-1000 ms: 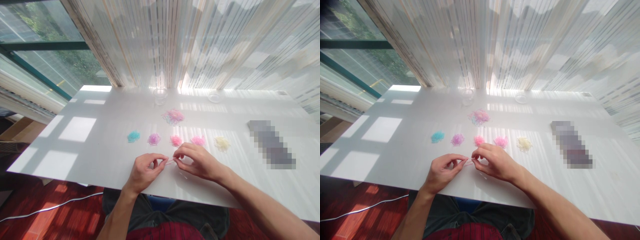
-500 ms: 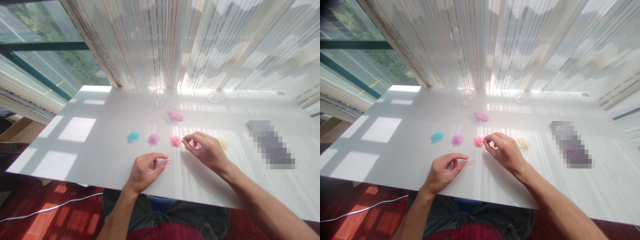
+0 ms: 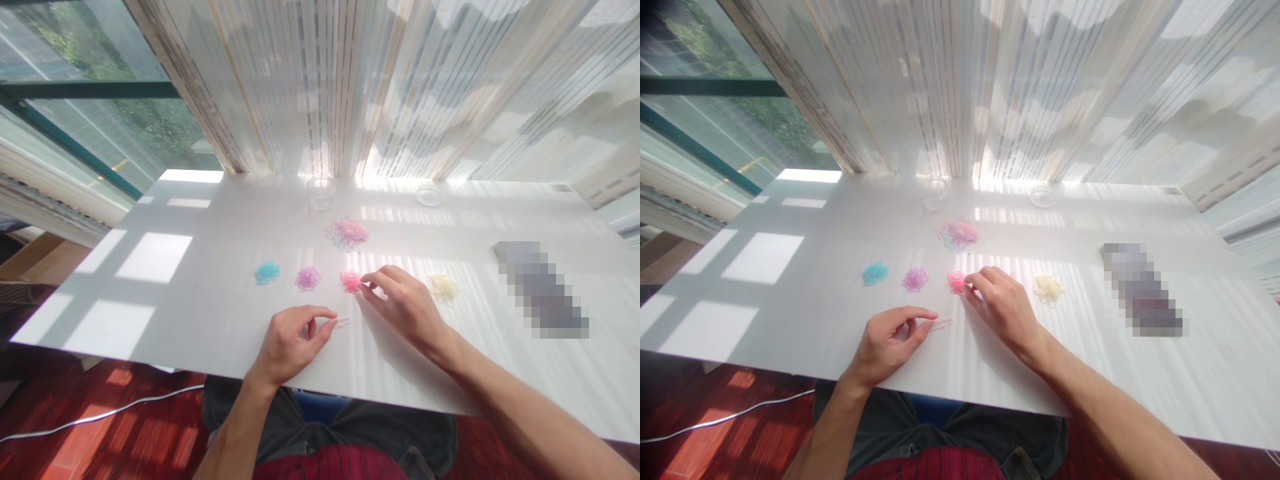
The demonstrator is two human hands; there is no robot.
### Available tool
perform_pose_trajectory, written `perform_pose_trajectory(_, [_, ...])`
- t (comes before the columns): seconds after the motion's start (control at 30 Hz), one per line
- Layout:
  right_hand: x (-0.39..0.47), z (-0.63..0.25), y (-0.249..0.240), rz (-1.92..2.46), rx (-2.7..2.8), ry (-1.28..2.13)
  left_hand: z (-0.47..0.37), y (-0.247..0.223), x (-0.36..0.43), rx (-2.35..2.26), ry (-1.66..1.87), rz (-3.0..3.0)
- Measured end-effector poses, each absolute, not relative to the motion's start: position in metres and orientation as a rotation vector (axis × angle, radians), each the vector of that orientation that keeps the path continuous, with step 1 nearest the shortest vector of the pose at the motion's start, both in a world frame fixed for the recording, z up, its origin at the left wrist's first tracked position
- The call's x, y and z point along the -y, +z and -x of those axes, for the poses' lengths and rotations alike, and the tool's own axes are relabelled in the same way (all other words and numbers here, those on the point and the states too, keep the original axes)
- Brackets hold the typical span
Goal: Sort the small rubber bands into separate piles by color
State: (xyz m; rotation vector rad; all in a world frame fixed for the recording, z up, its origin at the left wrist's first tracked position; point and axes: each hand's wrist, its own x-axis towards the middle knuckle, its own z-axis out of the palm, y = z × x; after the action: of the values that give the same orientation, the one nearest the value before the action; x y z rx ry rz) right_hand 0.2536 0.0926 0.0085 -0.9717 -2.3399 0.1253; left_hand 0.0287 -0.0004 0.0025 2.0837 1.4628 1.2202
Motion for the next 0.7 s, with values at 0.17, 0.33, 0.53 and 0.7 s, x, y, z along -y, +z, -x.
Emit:
perform_pose_trajectory(0.17, [-0.0924,-0.2529,0.0079,0.950,2.331,0.137,-0.0300,0.0035,0.0001,-1.463,1.216,-2.093])
perform_pose_trajectory(0.33, [-0.0911,-0.2532,0.0107,0.942,2.314,0.136,-0.0297,0.0031,0.0006,-1.464,1.210,-2.104])
perform_pose_trajectory(0.53, [-0.0894,-0.2531,0.0117,0.903,2.393,0.153,-0.0291,0.0020,0.0003,-1.456,1.199,-2.106])
perform_pose_trajectory(0.7, [-0.0907,-0.2530,0.0101,0.908,2.374,0.132,-0.0281,0.0012,0.0001,-1.447,1.191,-2.114])
